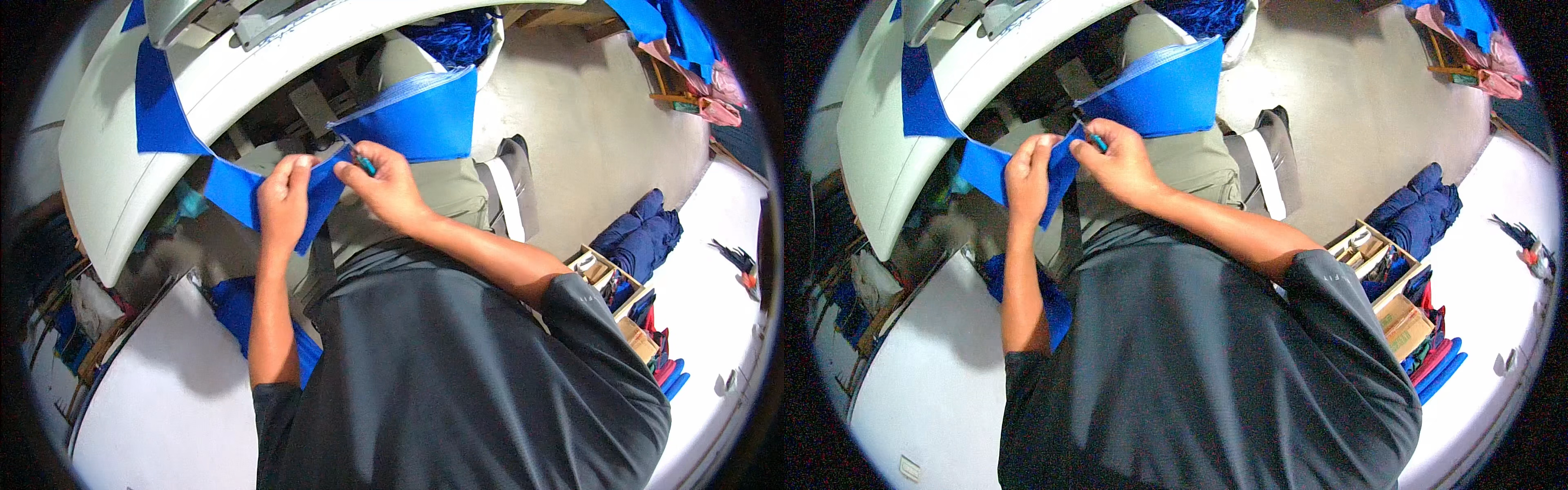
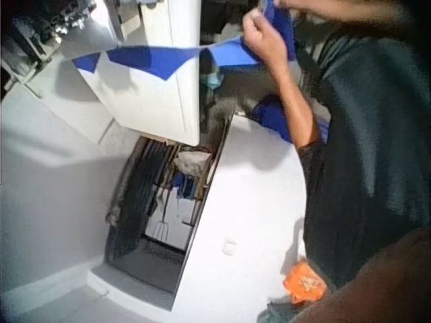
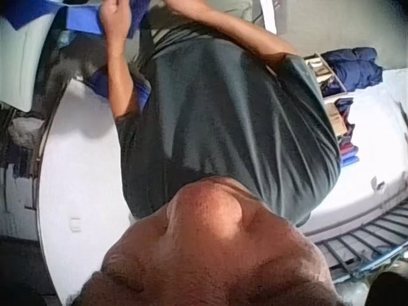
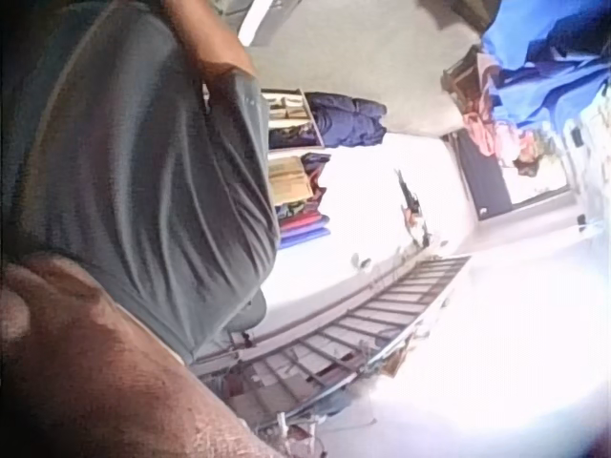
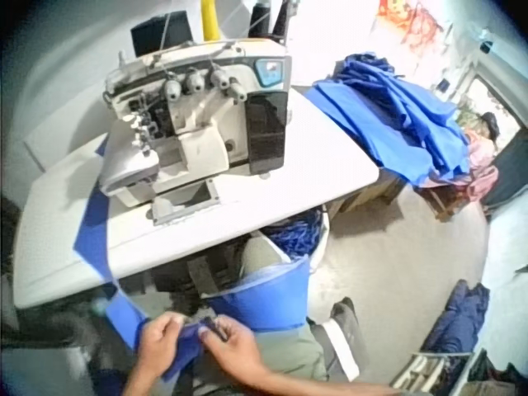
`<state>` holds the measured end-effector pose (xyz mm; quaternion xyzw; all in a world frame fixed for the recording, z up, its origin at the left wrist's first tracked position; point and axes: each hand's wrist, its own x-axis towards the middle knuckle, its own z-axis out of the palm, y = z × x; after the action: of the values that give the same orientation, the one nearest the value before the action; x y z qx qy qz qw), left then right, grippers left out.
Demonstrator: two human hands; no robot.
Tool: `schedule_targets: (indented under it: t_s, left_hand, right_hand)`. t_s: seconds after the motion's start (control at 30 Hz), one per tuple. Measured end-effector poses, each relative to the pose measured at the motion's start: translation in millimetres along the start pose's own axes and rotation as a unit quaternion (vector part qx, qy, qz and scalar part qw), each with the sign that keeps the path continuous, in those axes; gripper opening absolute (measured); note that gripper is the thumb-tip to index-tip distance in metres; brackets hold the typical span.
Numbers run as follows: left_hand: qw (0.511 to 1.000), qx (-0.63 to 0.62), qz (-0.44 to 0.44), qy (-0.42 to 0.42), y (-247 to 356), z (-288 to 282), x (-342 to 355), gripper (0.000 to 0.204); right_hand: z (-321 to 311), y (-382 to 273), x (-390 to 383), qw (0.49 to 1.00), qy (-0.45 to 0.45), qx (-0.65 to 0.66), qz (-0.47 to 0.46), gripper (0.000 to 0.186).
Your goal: The person uses scissors to trim the edges of a blue fabric piece with a zipper. They hold the fabric with one hand and cut along the edge with the other, then briefly reposition the fabric to continue trimming.
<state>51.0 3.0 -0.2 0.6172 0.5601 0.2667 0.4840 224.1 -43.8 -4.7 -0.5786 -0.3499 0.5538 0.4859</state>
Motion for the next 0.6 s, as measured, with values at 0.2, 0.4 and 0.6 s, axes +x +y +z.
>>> schedule_targets:
  t_s: [0.2,0.4,0.6]
  left_hand:
    - [0.997,0.027,-0.056,-0.043,-22,-46,-17,0.021]
    - [0.999,0.028,-0.029,0.016,-24,-46,-5,0.016]
    - [0.996,0.076,-0.009,0.039,-34,-27,15,0.023]
  right_hand:
    - [-111,-28,23,0.982,0.169,0.079,0.025,0.014]
    - [-171,-24,47,0.976,0.198,0.087,0.004,0.017]
    - [-185,3,68,0.966,0.246,-0.086,0.007,0.019]
